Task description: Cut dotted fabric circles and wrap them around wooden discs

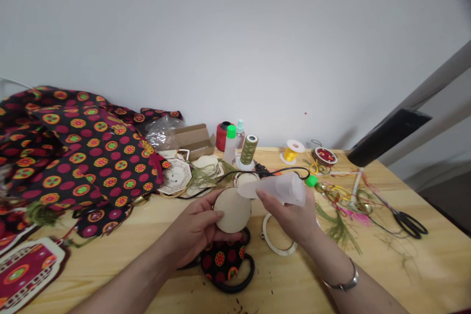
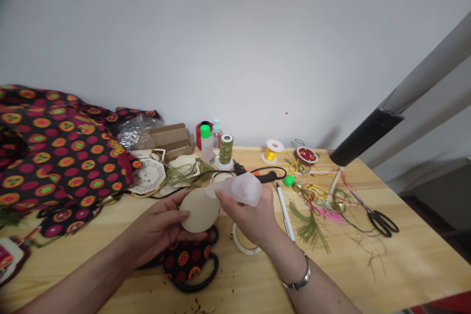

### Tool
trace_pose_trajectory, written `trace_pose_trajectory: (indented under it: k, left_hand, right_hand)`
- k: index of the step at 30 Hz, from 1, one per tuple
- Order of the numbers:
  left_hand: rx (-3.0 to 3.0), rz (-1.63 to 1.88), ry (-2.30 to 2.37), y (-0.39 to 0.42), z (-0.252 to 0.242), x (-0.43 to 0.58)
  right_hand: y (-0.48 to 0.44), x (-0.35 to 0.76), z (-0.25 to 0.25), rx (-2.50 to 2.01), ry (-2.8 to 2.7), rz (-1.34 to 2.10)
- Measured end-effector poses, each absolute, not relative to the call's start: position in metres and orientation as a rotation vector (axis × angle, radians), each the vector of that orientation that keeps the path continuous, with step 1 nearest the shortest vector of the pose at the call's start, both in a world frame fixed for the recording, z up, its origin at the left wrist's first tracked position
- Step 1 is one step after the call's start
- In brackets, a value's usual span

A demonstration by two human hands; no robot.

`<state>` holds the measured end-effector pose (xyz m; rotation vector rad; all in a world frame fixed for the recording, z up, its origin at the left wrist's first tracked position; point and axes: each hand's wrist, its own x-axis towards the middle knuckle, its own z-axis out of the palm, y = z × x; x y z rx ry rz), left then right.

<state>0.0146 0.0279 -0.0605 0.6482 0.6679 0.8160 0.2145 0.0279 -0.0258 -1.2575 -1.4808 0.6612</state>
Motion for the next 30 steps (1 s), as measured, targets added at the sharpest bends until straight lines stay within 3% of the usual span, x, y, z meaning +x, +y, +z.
trace_pose_trajectory:
  k: [30]
  left_hand:
    - [0.588, 0.892, 0.707, 0.0338, -0.0624, 0.0114]
  right_hand:
    - [0.0329, 0.2184, -0.0305, -1.262, -1.543, 0.445]
